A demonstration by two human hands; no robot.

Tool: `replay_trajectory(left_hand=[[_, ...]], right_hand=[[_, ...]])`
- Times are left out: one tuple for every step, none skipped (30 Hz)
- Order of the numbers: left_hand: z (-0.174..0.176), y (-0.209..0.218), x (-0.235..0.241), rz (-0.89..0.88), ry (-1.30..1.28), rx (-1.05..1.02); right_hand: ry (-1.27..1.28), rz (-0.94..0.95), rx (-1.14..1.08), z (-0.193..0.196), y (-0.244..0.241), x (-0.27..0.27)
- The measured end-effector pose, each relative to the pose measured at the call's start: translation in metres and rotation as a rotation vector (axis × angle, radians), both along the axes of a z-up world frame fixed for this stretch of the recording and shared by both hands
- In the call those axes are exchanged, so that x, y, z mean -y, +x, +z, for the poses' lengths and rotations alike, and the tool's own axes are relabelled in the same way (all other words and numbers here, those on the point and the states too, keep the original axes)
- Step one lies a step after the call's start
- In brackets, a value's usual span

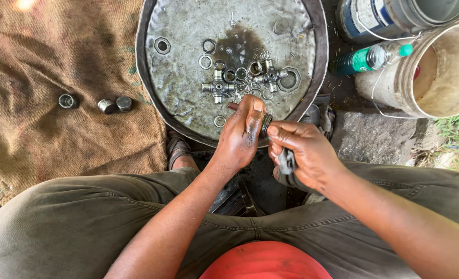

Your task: The person sits cross-legged and cleans various small metal parts, including nuts, bolts, and washers, using a cloth. They pick up each item from a metal tray, wipe it thoroughly, and place it back down.

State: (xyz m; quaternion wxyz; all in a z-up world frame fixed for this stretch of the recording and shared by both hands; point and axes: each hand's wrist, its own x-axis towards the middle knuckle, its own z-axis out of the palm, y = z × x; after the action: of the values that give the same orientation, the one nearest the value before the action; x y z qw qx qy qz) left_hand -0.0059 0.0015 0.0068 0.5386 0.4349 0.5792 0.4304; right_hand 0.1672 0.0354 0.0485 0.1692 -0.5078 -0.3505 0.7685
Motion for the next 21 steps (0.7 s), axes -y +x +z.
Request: replay_trajectory(left_hand=[[0.001, 0.0, -0.002, 0.002, 0.013, -0.014], [0.002, -0.001, -0.003, 0.009, 0.024, -0.029], [0.003, -0.001, -0.003, 0.026, 0.074, -0.032], [0.003, -0.002, -0.001, 0.039, 0.125, -0.037], [0.003, -0.003, 0.0, 0.052, 0.175, -0.041], [0.003, -0.003, 0.001, 0.044, 0.114, -0.037], [0.004, -0.004, 0.001, 0.036, 0.052, -0.033], [0.004, -0.003, 0.002, 0.026, -0.011, -0.027], [0.003, -0.002, 0.002, 0.027, -0.007, -0.035], [0.003, -0.001, 0.002, 0.03, -0.004, -0.041], [0.002, 0.001, 0.004, 0.033, -0.002, -0.048], [0.001, 0.001, 0.003, 0.053, 0.126, -0.071], [0.0, 0.001, 0.003, 0.072, 0.253, -0.094], [0.0, 0.001, 0.004, 0.085, 0.379, -0.119], [-0.001, 0.001, 0.005, 0.098, 0.292, -0.079], [-0.002, 0.0, 0.007, 0.104, 0.203, -0.038], [-0.003, -0.001, 0.008, 0.11, 0.113, 0.003], [-0.003, -0.001, 0.008, 0.101, 0.102, -0.006], [-0.003, -0.001, 0.008, 0.092, 0.091, -0.014], [-0.003, -0.001, 0.008, 0.085, 0.08, -0.022], [-0.002, 0.0, 0.008, 0.072, 0.028, -0.034]], right_hand=[[0.1, 0.047, 0.027, 0.0, -0.001, 0.006], [0.199, 0.097, 0.052, 0.0, -0.001, 0.008], [0.464, 0.189, 0.129, 0.001, -0.002, 0.008], [0.73, 0.277, 0.205, 0.001, -0.003, 0.01], [0.996, 0.364, 0.281, 0.001, -0.005, 0.011], [0.888, 0.397, 0.305, 0.002, -0.005, 0.009], [0.779, 0.429, 0.326, 0.002, -0.004, 0.005], [0.667, 0.461, 0.348, 0.002, -0.004, 0.003], [0.398, 0.276, 0.21, 0.002, -0.003, 0.001], [0.128, 0.092, 0.074, 0.003, -0.001, -0.001], [-0.141, -0.095, -0.061, 0.003, -0.001, -0.001], [0.003, -0.007, 0.026, 0.004, -0.003, 0.002], [0.148, 0.081, 0.114, 0.005, -0.005, 0.008], [0.291, 0.165, 0.2, 0.004, -0.006, 0.012], [0.537, 0.252, 0.224, 0.002, -0.006, 0.011], [0.779, 0.333, 0.247, 0.0, -0.006, 0.011], [1.022, 0.414, 0.268, -0.003, -0.006, 0.012], [0.88, 0.4, 0.259, -0.007, -0.005, 0.012], [0.739, 0.384, 0.248, -0.01, -0.004, 0.01], [0.597, 0.37, 0.236, -0.013, -0.002, 0.009], [0.352, 0.236, 0.103, -0.013, 0.001, 0.007]])
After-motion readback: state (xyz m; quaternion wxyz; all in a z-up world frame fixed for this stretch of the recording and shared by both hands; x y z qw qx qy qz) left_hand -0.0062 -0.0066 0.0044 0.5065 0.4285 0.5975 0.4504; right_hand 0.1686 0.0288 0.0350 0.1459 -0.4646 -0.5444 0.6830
